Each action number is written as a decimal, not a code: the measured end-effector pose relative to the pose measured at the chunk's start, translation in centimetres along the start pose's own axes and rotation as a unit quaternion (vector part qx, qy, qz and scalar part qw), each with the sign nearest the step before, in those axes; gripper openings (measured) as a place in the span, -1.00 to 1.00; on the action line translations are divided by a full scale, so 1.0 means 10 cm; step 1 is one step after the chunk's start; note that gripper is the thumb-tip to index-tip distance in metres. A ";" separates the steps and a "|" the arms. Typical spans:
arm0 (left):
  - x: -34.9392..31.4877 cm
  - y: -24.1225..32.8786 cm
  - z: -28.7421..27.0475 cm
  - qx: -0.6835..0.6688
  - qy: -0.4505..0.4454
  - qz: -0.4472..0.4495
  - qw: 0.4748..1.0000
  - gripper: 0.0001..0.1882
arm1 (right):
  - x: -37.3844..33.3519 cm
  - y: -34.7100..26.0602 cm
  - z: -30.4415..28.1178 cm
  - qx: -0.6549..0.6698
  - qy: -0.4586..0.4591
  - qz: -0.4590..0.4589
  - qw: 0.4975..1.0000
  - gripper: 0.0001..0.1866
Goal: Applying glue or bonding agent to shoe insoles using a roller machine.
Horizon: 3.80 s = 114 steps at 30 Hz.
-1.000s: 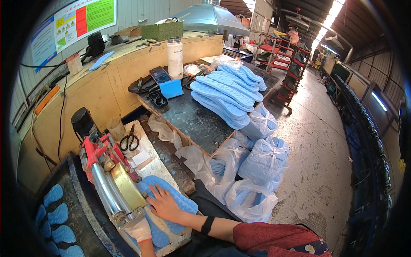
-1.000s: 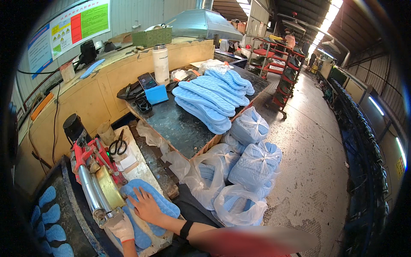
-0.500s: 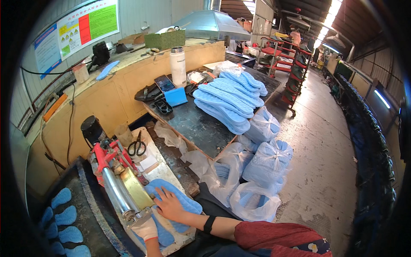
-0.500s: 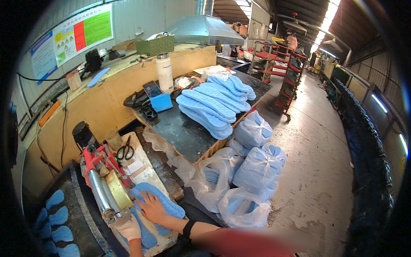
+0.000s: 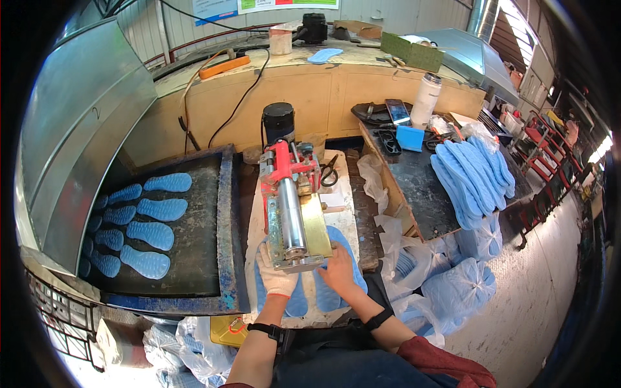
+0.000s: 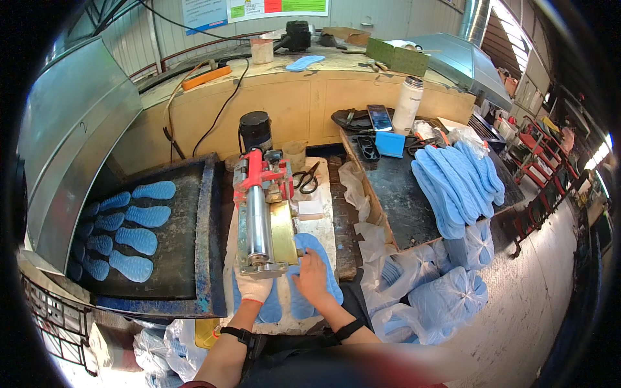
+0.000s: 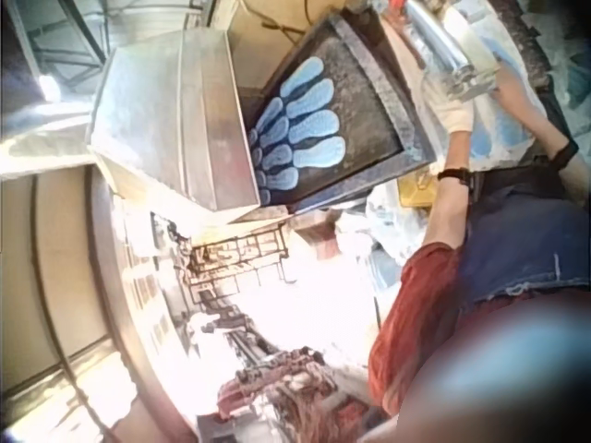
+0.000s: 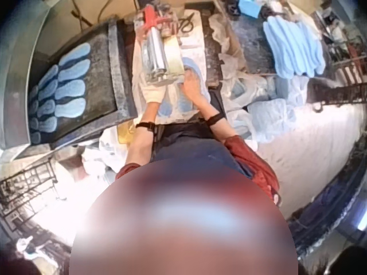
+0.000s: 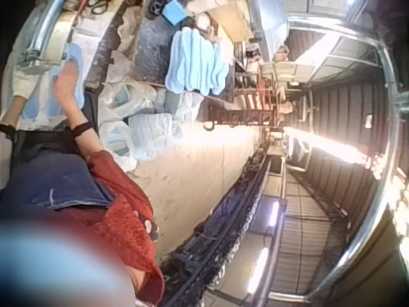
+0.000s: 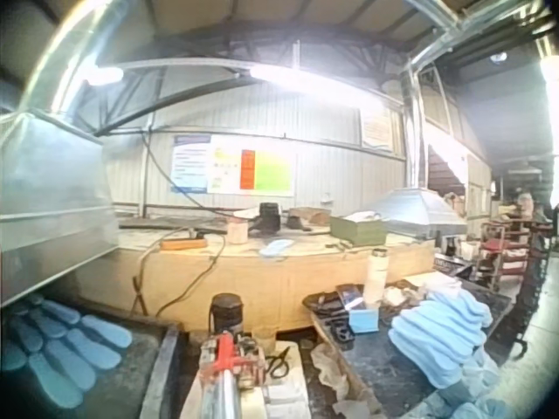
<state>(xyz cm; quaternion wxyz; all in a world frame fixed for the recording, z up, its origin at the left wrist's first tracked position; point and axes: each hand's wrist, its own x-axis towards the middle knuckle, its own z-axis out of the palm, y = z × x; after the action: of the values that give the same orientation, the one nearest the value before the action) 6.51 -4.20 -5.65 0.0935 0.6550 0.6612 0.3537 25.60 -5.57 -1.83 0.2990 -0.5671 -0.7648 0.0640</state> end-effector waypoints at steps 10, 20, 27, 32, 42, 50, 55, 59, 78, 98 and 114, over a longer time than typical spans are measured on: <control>0.01 0.10 -0.12 -0.029 0.009 -0.056 0.998 -0.36 | 0.09 0.15 0.01 0.073 -0.105 0.097 0.987 -0.40; 0.15 0.63 -1.38 -0.465 0.188 -0.097 0.859 -0.42 | 0.39 0.23 -0.97 0.272 0.089 0.075 0.955 -0.58; 0.37 0.98 -1.77 -0.540 0.151 -0.050 0.826 -0.26 | 0.75 -0.10 -1.21 0.044 0.118 -0.113 0.985 -0.31; 0.60 1.15 -1.76 -0.575 0.107 0.007 0.811 -0.18 | 0.73 -0.08 -1.16 0.114 0.109 -0.104 0.982 -0.24; 0.90 0.93 -1.48 -0.456 0.048 0.044 0.888 -0.12 | 0.23 0.28 -0.59 0.288 -0.031 0.115 0.950 -0.48; 0.69 0.59 -1.43 -0.465 -0.060 -0.051 0.882 -0.06 | 0.05 0.19 -0.19 0.170 -0.136 0.081 0.973 -0.77; 0.54 0.47 -1.48 -0.554 -0.137 -0.099 0.815 -0.08 | 0.05 0.11 -0.05 0.146 -0.138 0.007 0.980 -0.71; 0.35 0.40 -1.53 -0.480 -0.141 -0.060 0.864 -0.21 | 0.06 -0.07 0.32 0.121 -0.066 -0.121 0.983 -0.60; 0.25 -0.15 -2.15 -0.801 0.172 -0.309 0.482 -0.50 | 0.13 -0.07 0.12 0.522 -0.074 0.287 0.800 -0.58; 0.10 0.57 -2.12 -0.423 0.198 -0.084 0.880 -0.33 | 0.54 0.19 -1.00 0.212 0.142 0.030 0.966 -0.52; 1.05 1.38 -1.63 -0.600 0.021 -0.009 0.800 -0.03 | 0.70 -0.17 -1.24 0.213 0.120 -0.100 0.964 -0.59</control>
<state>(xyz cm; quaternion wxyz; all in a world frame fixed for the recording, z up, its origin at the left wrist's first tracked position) 6.68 -1.50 17.96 0.4569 0.4547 0.3246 0.6922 29.52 -2.82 11.66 0.5075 -0.4144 -0.7447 0.1272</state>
